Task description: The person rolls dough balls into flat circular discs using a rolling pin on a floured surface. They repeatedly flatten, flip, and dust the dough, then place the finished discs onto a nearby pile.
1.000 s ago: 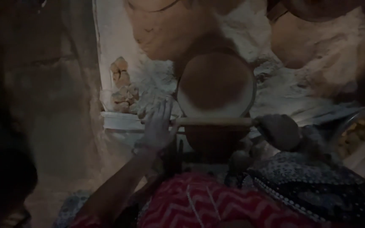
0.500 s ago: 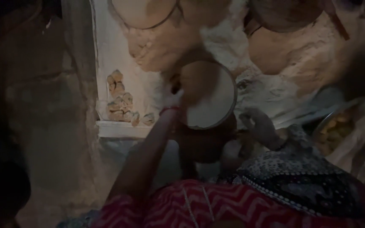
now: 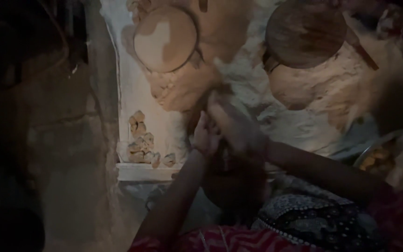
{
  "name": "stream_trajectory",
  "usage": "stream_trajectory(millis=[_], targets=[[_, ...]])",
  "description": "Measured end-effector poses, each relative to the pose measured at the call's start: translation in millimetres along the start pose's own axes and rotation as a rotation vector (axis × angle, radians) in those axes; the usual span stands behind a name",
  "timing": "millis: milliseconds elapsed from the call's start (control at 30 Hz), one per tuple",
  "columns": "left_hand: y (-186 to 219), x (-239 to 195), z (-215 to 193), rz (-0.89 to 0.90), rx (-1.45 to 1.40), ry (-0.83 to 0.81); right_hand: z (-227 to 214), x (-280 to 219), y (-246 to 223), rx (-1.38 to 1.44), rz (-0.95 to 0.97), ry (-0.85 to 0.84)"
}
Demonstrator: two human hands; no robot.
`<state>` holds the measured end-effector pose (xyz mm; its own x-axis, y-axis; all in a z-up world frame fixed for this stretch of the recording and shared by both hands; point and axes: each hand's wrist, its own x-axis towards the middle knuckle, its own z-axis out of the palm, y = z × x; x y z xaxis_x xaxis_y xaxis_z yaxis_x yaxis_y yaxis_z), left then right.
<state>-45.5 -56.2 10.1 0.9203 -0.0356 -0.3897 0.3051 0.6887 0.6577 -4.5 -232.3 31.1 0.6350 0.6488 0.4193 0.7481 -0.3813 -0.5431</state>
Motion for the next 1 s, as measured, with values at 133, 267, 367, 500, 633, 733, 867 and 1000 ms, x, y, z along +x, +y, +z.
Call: stream_trajectory(millis=[133,267,367,500,633,733,867,1000], targets=[[-5.8,26.8,37.1,0.271,0.378,-0.157,-27.0,9.8,7.3,-0.035,0.061,0.168],[-37.7,52.8,61.3,0.863,1.332,-0.077,-24.4,-14.9,35.0,0.778,0.677,0.256],[-60.4,48.7,51.6,0.989,1.426,-0.115,5.2,-15.1,69.2,0.746,0.561,0.150],[-20.9,32.4,14.6,0.808,1.392,-0.024,69.3,-14.1,87.2,0.377,0.256,-0.008],[13.6,35.3,25.3,0.673,1.114,-0.035,60.6,-16.4,87.4,0.392,0.249,0.103],[8.8,52.4,61.5,0.782,1.185,-0.107,12.0,-18.1,74.1,0.603,0.427,0.226],[-19.0,45.6,73.0,0.861,1.317,-0.238,-28.0,-12.7,47.0,0.919,0.546,0.105],[7.9,31.3,-4.0,0.547,0.910,0.018,-35.6,14.0,33.9,1.122,0.470,-0.138]])
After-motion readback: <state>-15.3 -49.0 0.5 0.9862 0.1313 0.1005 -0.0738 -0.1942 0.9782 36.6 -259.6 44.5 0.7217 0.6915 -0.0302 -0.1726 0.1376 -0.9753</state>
